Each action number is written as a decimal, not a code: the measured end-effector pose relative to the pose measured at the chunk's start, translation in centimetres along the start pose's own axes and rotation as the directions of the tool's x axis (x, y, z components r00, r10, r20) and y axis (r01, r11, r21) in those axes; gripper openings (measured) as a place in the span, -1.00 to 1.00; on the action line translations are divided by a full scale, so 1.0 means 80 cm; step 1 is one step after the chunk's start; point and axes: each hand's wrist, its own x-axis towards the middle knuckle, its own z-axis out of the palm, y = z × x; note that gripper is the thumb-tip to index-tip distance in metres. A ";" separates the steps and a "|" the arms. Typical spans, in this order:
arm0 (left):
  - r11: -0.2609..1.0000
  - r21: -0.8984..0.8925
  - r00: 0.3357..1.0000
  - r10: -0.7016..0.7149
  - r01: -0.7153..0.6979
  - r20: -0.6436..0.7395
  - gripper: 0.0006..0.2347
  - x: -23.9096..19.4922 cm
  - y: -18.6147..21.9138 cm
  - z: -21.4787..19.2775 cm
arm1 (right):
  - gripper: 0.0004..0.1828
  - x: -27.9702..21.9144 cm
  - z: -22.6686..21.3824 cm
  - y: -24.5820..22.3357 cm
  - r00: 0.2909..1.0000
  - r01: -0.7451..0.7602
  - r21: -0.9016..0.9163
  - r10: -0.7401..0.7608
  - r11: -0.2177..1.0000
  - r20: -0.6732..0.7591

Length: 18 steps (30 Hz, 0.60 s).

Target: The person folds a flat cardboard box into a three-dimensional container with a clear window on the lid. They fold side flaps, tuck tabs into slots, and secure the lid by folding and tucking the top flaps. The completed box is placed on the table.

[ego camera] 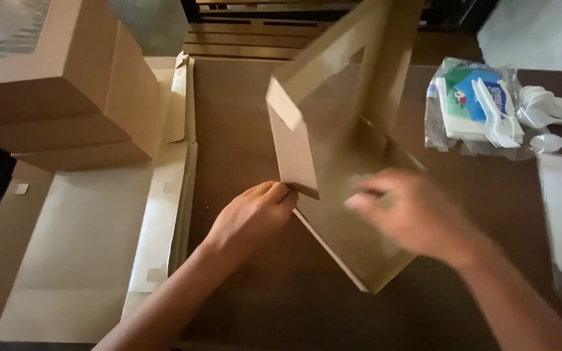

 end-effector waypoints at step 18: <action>0.874 -0.016 0.872 -0.482 0.485 0.085 -0.81 0.020 0.003 -0.075 | -0.38 -0.009 0.056 0.088 0.920 -0.390 0.072 0.391 0.918 -0.014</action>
